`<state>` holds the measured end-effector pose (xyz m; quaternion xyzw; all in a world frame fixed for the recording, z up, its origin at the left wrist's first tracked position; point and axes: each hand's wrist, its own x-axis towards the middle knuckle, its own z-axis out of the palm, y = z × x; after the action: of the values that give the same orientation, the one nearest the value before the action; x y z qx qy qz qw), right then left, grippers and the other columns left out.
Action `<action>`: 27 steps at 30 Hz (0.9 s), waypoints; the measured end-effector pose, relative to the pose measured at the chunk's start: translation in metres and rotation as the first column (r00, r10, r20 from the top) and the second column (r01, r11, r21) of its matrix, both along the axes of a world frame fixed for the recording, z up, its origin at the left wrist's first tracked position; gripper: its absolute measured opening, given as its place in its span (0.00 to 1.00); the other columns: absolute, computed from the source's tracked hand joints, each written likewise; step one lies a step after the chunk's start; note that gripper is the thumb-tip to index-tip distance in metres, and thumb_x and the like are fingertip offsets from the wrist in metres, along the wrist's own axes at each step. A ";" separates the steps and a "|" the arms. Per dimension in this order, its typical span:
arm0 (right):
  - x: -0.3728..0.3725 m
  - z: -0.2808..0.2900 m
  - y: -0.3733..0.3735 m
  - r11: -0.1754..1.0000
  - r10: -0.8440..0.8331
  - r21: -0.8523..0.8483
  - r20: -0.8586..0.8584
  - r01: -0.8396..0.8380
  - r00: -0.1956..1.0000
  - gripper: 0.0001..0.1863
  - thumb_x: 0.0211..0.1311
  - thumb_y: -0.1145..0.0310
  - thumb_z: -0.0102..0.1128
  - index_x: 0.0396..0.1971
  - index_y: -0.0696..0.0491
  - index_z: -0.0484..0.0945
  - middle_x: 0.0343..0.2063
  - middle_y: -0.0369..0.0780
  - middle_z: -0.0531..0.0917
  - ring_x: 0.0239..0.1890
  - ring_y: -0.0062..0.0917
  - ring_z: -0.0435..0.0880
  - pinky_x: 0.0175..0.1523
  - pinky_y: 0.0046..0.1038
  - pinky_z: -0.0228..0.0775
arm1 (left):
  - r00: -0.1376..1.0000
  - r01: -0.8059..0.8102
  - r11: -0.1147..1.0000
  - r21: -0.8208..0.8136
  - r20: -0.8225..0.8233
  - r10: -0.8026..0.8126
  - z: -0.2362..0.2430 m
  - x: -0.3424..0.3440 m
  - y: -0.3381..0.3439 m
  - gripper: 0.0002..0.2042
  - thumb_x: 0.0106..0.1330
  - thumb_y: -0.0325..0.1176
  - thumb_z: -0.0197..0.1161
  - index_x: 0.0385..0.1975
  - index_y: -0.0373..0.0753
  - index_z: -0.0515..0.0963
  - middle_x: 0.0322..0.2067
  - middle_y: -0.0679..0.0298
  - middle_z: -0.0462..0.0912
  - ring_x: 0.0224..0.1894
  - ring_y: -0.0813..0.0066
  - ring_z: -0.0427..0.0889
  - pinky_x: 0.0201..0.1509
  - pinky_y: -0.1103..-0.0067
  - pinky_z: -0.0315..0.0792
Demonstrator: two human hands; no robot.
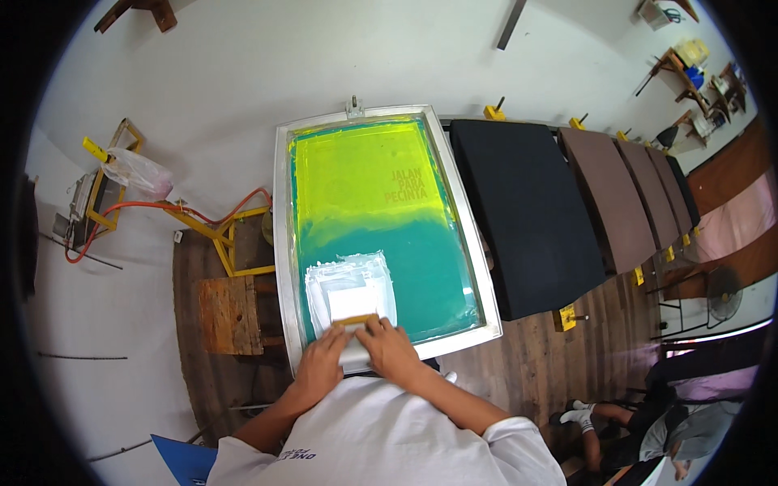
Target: Applying white ink to a screen and printing a design onto fabric panels on a printing table.
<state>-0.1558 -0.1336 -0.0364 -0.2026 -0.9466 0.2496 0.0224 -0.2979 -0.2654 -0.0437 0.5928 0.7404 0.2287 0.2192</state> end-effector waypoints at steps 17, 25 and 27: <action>-0.014 -0.008 0.009 0.999 -0.035 0.036 -0.101 0.039 0.994 0.22 0.42 0.79 0.61 0.42 0.54 0.73 0.44 0.44 0.76 0.47 0.44 0.76 0.43 0.45 0.73 | 0.991 -0.006 0.998 0.070 -0.129 0.015 -0.007 -0.008 0.007 0.28 0.49 0.16 0.60 0.55 0.33 0.73 0.58 0.47 0.73 0.62 0.48 0.72 0.64 0.60 0.66; -0.025 0.034 0.031 0.998 0.031 -0.052 0.100 -0.026 0.994 0.25 0.41 0.77 0.65 0.45 0.51 0.77 0.42 0.43 0.81 0.46 0.42 0.80 0.47 0.44 0.75 | 0.998 0.004 1.000 0.026 0.060 -0.006 0.038 -0.026 0.023 0.26 0.46 0.16 0.60 0.51 0.32 0.78 0.50 0.49 0.82 0.53 0.53 0.81 0.61 0.64 0.71; -0.051 0.031 0.054 1.000 0.027 0.003 0.047 -0.027 0.999 0.25 0.41 0.77 0.65 0.46 0.51 0.79 0.41 0.44 0.82 0.44 0.42 0.82 0.45 0.43 0.78 | 0.999 -0.032 0.989 0.146 0.035 0.027 0.030 -0.050 0.048 0.24 0.47 0.15 0.59 0.49 0.32 0.78 0.47 0.46 0.82 0.49 0.47 0.82 0.56 0.64 0.75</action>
<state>-0.2071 -0.0794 -0.0058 -0.1955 -0.9501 0.2432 -0.0027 -0.3479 -0.2177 -0.0137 0.5925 0.7266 0.2955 0.1836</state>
